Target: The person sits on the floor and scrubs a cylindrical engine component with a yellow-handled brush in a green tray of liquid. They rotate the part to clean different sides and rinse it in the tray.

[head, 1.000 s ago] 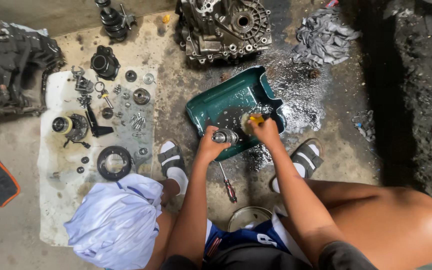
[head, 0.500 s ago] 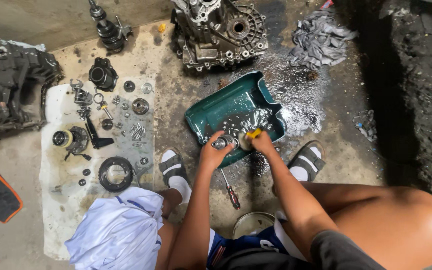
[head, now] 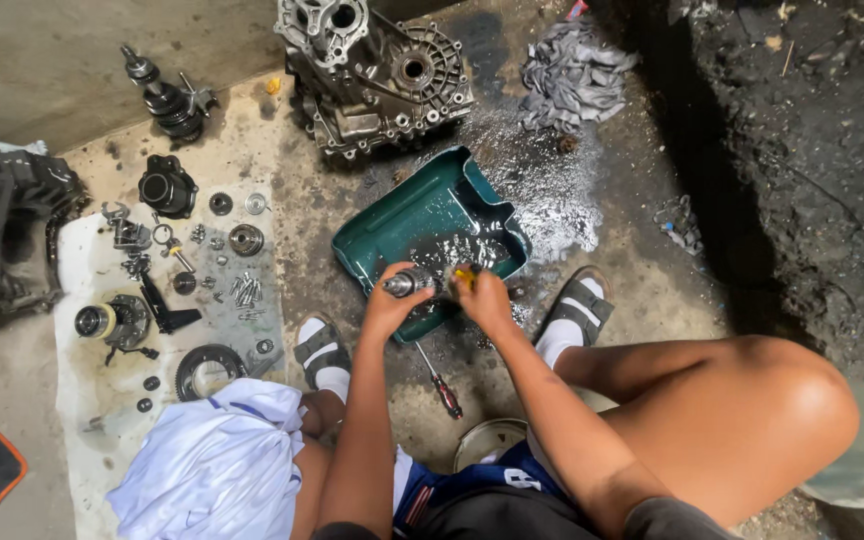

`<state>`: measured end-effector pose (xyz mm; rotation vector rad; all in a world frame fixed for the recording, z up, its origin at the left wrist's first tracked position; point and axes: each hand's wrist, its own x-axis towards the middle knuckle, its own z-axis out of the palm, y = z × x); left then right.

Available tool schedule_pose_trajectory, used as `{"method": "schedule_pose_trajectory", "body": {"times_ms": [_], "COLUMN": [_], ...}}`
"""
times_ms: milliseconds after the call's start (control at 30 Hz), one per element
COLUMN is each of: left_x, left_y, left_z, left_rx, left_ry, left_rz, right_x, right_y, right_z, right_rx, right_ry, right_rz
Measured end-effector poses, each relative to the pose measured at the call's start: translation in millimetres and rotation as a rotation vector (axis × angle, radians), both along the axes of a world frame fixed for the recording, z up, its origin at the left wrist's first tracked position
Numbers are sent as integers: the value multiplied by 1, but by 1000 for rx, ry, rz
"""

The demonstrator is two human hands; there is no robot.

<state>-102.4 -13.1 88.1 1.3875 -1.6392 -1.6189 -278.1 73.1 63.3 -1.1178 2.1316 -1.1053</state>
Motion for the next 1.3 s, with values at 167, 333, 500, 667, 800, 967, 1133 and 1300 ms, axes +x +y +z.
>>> {"method": "schedule_pose_trajectory", "body": {"times_ms": [167,333,500,667,800,967,1133,1300], "left_x": [7,7,5,0,2,5,-1,-3], "left_y": [1,9,7,16,14,16,24,33], "left_z": [0,9,46,60,53,42,32,16], "left_rx": [-73,-38,358,33,-131,22,-113,-46], "left_ry": [31,-73,-181,-270,-238,-421,-257,-396], "left_rz": [16,7,21,-32,-84,-23,-28,-21], "right_x": [9,-4,-35,-23,-18,-32,-52,-36], "right_y": [-6,-30,-63,-52,-55,-61,-41,-25], "right_z": [8,11,-6,-20,-18,-5,25,50], "right_rx": [-462,-29,184,-1,-4,124,-16,25], "right_ry": [-245,-236,-162,15,258,-553,-904,-304], "right_rz": [-24,19,67,404,601,188,34,329]}}
